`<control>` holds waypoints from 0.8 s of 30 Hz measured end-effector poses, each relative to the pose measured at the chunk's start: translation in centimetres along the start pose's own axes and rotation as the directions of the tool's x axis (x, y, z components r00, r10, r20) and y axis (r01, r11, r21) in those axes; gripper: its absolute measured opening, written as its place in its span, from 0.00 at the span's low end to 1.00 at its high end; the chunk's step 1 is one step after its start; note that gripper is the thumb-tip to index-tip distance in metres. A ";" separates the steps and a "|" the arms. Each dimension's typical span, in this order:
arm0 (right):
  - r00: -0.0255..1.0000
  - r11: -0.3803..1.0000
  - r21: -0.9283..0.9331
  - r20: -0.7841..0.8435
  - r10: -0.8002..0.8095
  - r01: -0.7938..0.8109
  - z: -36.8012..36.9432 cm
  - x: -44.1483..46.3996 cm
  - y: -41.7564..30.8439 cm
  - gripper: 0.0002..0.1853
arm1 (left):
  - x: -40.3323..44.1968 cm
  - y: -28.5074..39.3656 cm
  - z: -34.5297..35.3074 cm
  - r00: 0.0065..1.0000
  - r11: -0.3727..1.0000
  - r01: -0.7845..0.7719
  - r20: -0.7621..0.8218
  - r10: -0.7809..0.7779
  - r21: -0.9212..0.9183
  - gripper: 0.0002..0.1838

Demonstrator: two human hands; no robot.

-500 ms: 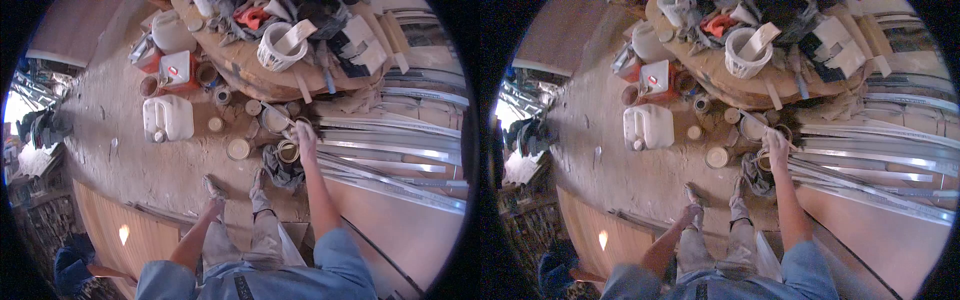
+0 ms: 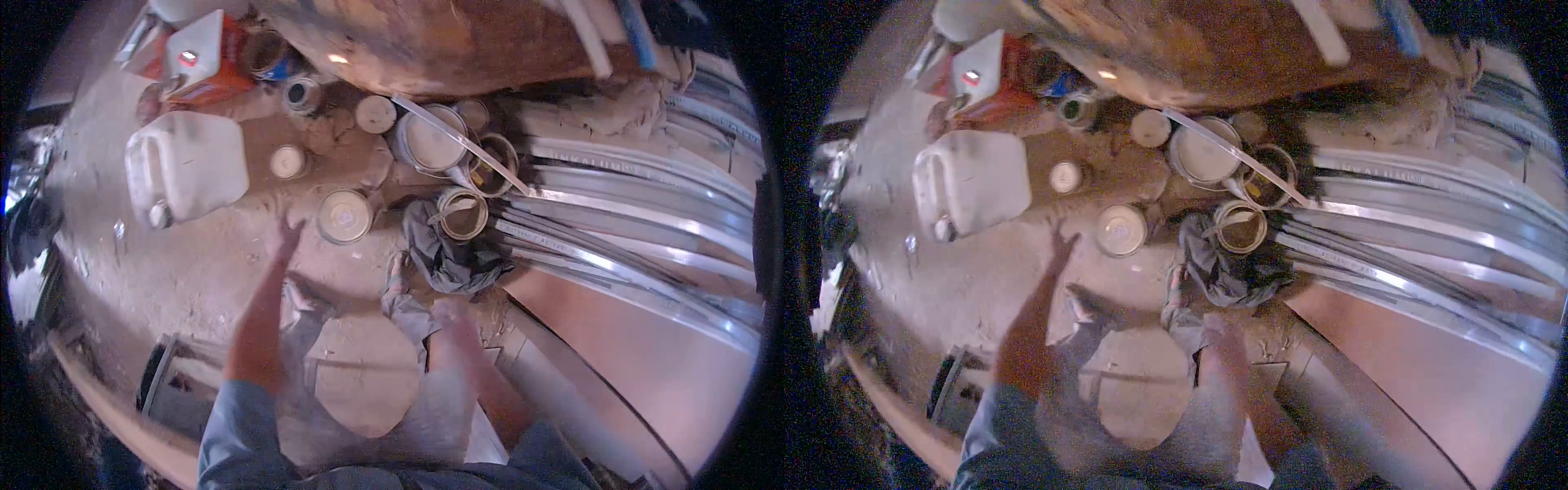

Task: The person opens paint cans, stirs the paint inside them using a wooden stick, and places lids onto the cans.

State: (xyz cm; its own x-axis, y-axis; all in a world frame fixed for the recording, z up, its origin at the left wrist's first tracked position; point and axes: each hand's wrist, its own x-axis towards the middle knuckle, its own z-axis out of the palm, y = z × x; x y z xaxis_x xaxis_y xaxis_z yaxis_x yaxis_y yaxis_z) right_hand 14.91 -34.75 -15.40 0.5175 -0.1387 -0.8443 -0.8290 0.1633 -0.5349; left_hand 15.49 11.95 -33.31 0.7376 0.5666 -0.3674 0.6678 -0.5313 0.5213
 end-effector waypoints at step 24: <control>-0.007 -0.564 -0.764 0.592 -0.806 0.312 9.0 26.4 -22.1 0.21 | 19.8 1.7 -1.3 0.880 0.598 -0.475 0.337 0.336 0.645 0.59</control>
State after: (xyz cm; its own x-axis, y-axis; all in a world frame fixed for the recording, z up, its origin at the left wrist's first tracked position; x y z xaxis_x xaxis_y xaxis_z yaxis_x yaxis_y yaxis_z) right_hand 48.81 -33.27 -26.15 0.7898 0.4477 0.4192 0.4672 -0.8820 0.0616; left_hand 31.15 23.07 -38.73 0.9069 0.1078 -0.4074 0.1132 -0.9935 -0.0109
